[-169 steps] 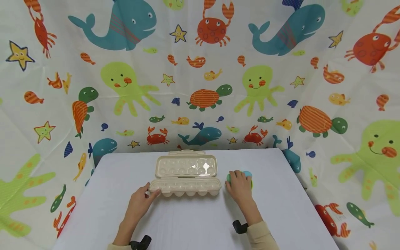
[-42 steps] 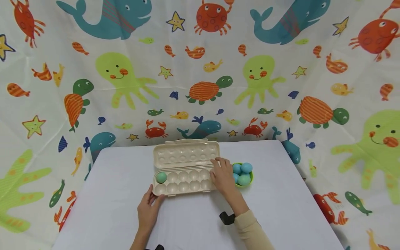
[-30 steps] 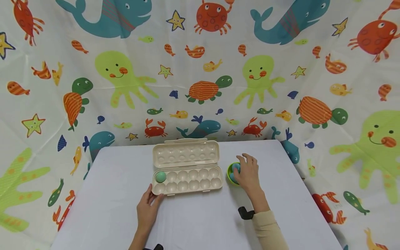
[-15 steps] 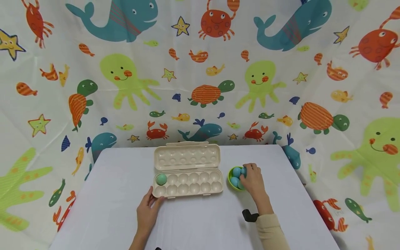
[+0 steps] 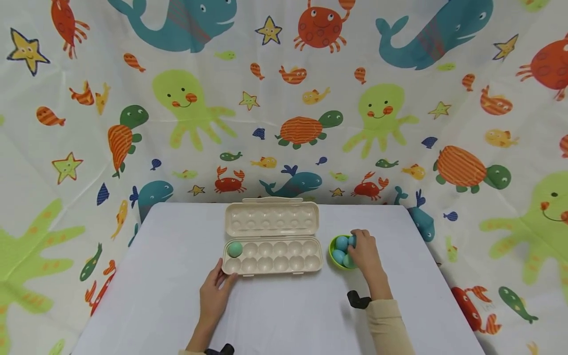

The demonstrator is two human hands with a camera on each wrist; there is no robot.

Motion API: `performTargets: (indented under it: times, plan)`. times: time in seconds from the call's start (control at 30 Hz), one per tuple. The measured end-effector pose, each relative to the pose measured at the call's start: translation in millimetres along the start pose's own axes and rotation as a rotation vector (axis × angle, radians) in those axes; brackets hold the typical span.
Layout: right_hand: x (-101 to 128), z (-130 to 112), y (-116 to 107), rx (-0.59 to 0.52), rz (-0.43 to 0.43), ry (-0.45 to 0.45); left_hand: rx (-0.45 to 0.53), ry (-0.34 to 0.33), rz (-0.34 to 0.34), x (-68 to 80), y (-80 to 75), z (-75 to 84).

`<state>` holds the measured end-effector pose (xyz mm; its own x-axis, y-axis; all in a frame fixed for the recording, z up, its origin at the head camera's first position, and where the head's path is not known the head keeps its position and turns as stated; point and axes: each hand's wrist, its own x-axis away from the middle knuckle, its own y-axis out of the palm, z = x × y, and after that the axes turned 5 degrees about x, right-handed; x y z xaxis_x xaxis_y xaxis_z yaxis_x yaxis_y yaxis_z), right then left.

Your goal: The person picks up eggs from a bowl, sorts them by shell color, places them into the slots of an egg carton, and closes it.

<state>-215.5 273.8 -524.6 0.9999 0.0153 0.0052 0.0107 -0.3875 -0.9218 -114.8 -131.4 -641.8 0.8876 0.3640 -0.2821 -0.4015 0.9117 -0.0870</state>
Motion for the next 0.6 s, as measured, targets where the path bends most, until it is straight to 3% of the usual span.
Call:
performTargets:
  times: [0.3,0.6]
  plan:
    - [3.7,-10.3,-4.5,-0.088,0.056,0.03,-0.005,0.03,-0.015,0.0,-0.8,0.9]
    - [10.8,-61.5,-0.2,-0.16,0.205,-0.076,-0.034,0.025,-0.02,-0.1,-1.6,3.2]
